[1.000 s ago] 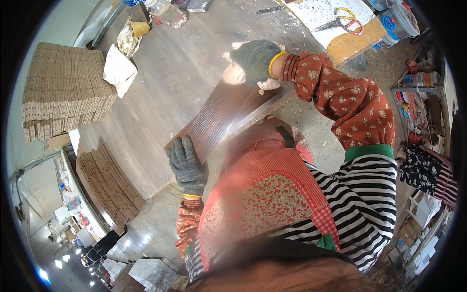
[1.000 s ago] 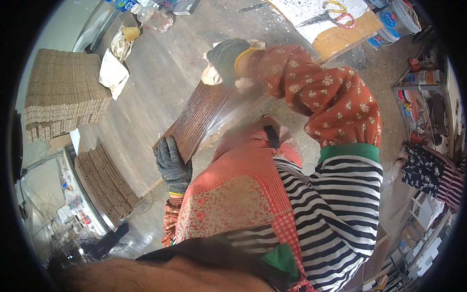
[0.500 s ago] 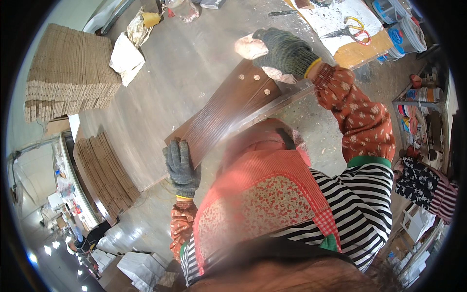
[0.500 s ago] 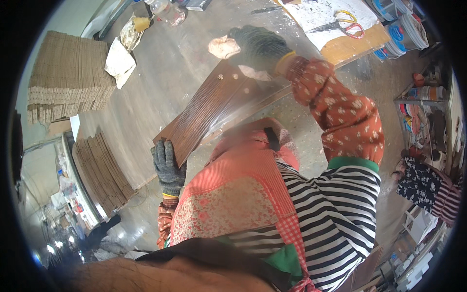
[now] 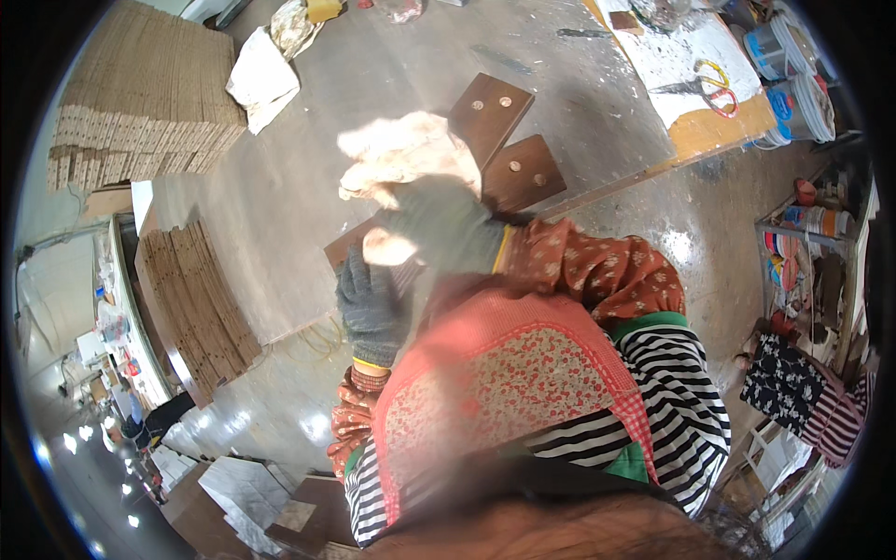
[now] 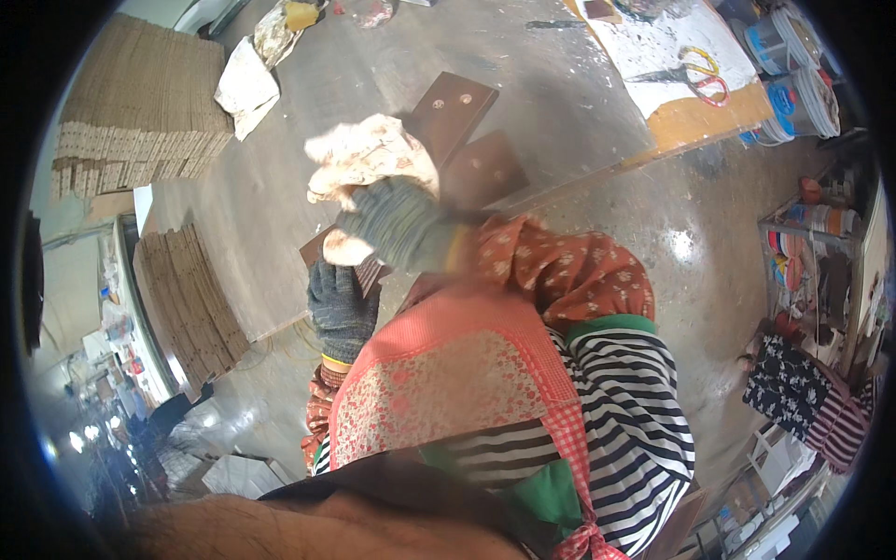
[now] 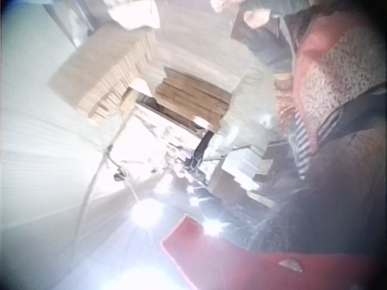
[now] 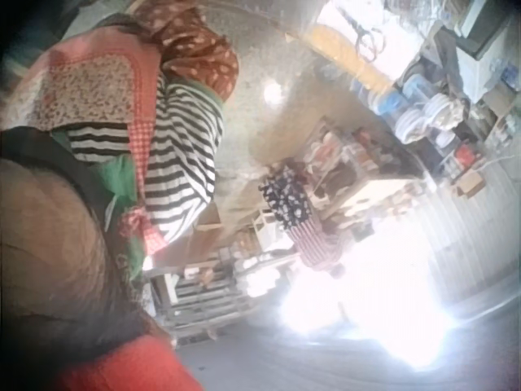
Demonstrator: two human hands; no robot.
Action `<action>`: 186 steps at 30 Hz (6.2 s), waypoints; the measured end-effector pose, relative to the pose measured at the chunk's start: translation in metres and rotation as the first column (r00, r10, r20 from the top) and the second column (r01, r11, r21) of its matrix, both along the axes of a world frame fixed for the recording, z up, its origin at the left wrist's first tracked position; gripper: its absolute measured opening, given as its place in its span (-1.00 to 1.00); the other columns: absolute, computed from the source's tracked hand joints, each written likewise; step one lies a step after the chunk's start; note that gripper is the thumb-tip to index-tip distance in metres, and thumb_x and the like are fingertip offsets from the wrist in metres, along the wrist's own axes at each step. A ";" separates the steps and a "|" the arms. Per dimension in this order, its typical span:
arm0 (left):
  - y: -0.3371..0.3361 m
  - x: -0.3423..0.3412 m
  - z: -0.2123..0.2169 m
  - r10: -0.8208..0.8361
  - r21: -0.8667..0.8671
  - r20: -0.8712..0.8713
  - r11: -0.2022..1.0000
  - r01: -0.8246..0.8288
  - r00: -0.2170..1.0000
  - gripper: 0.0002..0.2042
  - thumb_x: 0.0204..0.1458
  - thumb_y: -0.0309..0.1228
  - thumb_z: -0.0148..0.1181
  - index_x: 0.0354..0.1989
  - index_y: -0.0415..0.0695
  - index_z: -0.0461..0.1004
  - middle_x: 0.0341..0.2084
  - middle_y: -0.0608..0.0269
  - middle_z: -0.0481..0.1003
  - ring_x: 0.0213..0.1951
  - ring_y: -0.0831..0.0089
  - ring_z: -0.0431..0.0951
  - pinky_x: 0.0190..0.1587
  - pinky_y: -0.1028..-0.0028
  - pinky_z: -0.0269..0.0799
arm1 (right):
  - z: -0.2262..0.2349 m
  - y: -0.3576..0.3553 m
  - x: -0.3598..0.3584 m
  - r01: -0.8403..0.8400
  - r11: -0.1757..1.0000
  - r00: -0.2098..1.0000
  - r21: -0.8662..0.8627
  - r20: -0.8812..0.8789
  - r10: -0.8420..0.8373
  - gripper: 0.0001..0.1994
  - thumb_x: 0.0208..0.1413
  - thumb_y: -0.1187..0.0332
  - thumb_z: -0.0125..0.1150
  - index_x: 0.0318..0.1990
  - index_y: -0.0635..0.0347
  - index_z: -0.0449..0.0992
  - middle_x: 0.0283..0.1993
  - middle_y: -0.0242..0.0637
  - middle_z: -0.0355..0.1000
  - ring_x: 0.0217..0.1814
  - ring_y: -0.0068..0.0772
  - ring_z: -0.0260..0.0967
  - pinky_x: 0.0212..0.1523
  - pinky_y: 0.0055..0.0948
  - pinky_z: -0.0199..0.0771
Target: The person wipes a dark brown wooden part with a cloth, repeatedly turning it over to clean all sides. The person also uses a small yellow sponge to wipe the edges and surfaces of the part. The cleaned part is placed on a workbench among other similar wooden pieces.
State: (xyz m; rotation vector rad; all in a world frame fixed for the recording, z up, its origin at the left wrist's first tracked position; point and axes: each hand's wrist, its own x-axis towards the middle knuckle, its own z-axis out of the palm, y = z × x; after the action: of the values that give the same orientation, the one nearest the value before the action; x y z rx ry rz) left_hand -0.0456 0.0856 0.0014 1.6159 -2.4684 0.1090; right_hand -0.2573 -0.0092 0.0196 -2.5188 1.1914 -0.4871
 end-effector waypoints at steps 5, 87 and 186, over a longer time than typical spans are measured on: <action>0.002 -0.007 0.008 0.063 0.060 -0.005 0.996 -0.062 0.998 -0.08 -0.13 -0.24 0.44 0.46 -0.14 0.14 0.35 -0.18 0.26 0.25 -0.19 0.35 0.24 -0.05 0.28 | -0.075 -0.092 -0.096 -0.127 0.989 0.830 0.075 0.554 0.064 -0.65 0.04 0.25 0.28 0.00 0.09 0.58 -0.04 -0.18 0.55 -0.10 -0.21 0.58 -0.16 -0.30 0.60; -0.195 -0.064 0.023 0.240 0.239 -0.969 0.971 -0.011 0.054 -0.49 0.19 -0.51 0.24 0.33 -0.27 0.30 0.16 0.07 0.45 0.15 0.31 0.47 0.19 0.34 0.43 | -0.003 -0.107 -0.060 -0.247 0.967 0.504 0.069 0.861 0.067 -0.34 0.24 0.38 0.28 0.44 0.30 0.15 0.39 -0.19 0.31 0.41 -0.37 0.26 0.40 -0.31 0.30; -0.104 -0.076 0.034 -0.307 0.108 -0.318 0.928 0.357 0.897 -0.24 -0.28 -0.24 0.62 0.17 -0.09 0.40 0.18 -0.04 0.50 0.27 -0.06 0.44 0.19 0.07 0.42 | 0.012 0.016 -0.211 0.281 0.743 -0.381 0.608 0.781 -0.495 -0.48 0.25 0.30 0.21 0.31 0.34 0.34 0.15 -0.25 0.47 0.15 -0.43 0.44 0.18 -0.42 0.45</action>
State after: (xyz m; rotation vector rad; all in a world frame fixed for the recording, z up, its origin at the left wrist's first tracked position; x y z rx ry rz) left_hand -0.1219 -0.0182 0.0358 1.1307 -2.5176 -0.3687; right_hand -0.4681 0.0072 0.0318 -0.5058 1.0956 -1.9749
